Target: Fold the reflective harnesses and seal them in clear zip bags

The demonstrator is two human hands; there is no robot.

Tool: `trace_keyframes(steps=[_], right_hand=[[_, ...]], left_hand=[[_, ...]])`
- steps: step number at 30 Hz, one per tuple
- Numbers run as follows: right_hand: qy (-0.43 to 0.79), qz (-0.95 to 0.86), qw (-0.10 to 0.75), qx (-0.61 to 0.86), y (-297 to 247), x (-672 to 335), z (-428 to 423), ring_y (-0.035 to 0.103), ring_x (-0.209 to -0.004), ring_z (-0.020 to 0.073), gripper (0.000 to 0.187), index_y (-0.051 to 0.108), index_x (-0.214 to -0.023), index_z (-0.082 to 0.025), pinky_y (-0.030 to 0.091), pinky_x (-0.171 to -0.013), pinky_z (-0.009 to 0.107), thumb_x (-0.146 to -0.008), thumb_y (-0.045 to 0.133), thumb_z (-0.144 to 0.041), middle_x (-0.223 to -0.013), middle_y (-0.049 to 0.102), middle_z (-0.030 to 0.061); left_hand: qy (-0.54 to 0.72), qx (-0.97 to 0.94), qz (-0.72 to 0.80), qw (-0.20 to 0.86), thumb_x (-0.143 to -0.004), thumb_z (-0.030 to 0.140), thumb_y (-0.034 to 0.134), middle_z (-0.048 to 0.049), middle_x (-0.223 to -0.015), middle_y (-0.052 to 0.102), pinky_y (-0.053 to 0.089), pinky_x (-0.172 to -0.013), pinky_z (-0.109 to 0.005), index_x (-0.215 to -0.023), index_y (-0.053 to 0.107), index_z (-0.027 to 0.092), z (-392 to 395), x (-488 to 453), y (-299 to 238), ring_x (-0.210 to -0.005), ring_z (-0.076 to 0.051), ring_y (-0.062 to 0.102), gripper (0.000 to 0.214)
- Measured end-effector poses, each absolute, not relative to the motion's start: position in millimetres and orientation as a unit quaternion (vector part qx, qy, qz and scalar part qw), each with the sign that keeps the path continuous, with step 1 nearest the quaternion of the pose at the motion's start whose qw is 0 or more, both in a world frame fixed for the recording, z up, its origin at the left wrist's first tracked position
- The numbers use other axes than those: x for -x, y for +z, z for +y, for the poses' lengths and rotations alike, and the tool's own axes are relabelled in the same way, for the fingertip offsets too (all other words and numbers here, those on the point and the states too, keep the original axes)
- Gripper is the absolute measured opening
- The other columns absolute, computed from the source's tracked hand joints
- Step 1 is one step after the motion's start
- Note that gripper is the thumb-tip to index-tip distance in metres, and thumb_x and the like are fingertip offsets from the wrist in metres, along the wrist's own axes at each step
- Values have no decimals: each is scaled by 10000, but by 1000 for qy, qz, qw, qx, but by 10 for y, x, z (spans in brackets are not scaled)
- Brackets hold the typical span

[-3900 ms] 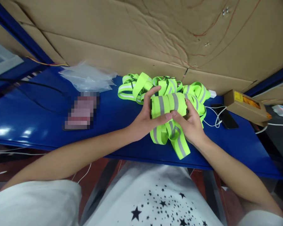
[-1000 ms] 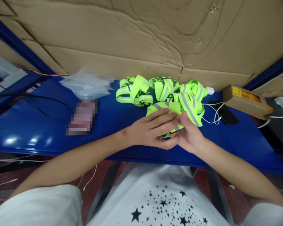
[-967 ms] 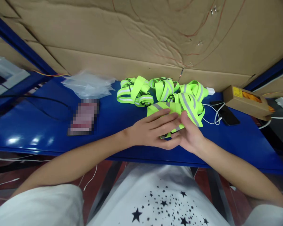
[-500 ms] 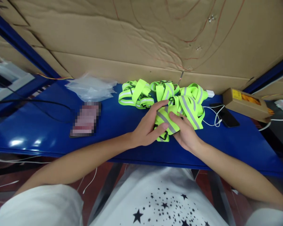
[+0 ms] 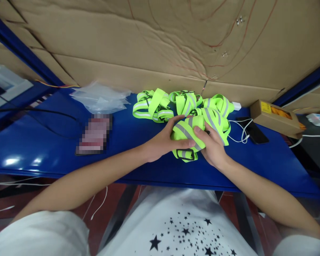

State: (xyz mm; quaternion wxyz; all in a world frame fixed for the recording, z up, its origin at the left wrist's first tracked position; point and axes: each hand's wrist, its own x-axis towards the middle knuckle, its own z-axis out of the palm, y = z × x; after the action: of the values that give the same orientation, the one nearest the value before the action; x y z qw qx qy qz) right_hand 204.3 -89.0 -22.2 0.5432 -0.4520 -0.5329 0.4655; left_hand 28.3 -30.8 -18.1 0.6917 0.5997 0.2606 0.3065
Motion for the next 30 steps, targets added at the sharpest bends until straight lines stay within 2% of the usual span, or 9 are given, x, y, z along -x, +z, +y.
trace_keyframes(steps=[3,6,11,14,18,21,23,26,30], right_hand=[[372,-617,510,470,-155,-2101,-873,612,-1305,279,457,623,-1364,-309,505,-1118,457,-970,617,-539,-1370,676,38],[254,-698,477,470,-96,-2173,-841,518,-1403,294,407,681,-1302,-285,408,-1206,491,-988,591,-528,-1425,613,66],[196,-725,433,498,-77,-2249,-810,618,-1259,292,462,646,-1381,-270,483,-1105,489,-1017,543,-534,-1321,649,104],[180,-716,443,509,-86,-2249,-823,627,-1265,295,523,520,-1493,-291,517,-1063,470,-1018,560,-506,-1347,666,91],[136,-780,386,473,-148,-2209,-834,557,-1371,293,388,600,-1389,-274,453,-1168,501,-1067,450,-431,-1401,616,112],[100,-824,318,458,-216,-2182,-820,488,-1427,352,535,536,-1462,-248,477,-1150,545,-996,576,-509,-1507,486,160],[86,-827,308,463,-241,-2175,-809,540,-1362,365,576,537,-1455,-257,518,-1093,547,-960,632,-537,-1471,513,160],[71,-800,350,483,-227,-2170,-802,621,-1230,334,457,602,-1356,-243,531,-1050,514,-969,644,-483,-1314,628,144],[101,-748,417,506,-160,-2164,-797,649,-1165,285,368,636,-1290,-233,527,-1010,448,-978,644,-428,-1250,687,113]], left_hand=[[299,-579,266,710,-685,346,930,-131,-1311,683,578,-991,-480,-1378,531,215,-291,-288,-208,-1207,-315,670,811],[288,-669,257,635,-675,379,935,-108,-1205,737,555,-993,-484,-1255,623,174,-249,-262,-209,-1128,-308,691,690],[312,-776,265,480,-718,503,885,-59,-1052,761,562,-887,-421,-1134,651,176,-179,-214,-219,-972,-283,701,579],[322,-818,270,394,-757,493,855,-90,-1156,740,545,-946,-444,-1216,615,188,-120,-208,-298,-1057,-312,694,601],[322,-872,240,280,-783,228,767,-192,-1447,579,490,-1070,-492,-1426,462,174,-33,-222,-461,-1301,-371,601,715],[303,-883,235,270,-738,140,730,-195,-1436,566,515,-1039,-478,-1455,390,181,-9,-231,-530,-1287,-376,614,794],[308,-880,236,275,-748,157,739,-176,-1406,578,515,-1035,-466,-1435,391,200,-18,-236,-543,-1276,-368,619,771],[346,-853,226,319,-786,243,773,-140,-1346,593,523,-1004,-435,-1425,387,234,-52,-256,-548,-1225,-332,639,747],[425,-753,234,443,-675,337,906,-77,-1205,619,555,-888,-371,-1409,370,265,-109,-306,-504,-1074,-269,666,912]])
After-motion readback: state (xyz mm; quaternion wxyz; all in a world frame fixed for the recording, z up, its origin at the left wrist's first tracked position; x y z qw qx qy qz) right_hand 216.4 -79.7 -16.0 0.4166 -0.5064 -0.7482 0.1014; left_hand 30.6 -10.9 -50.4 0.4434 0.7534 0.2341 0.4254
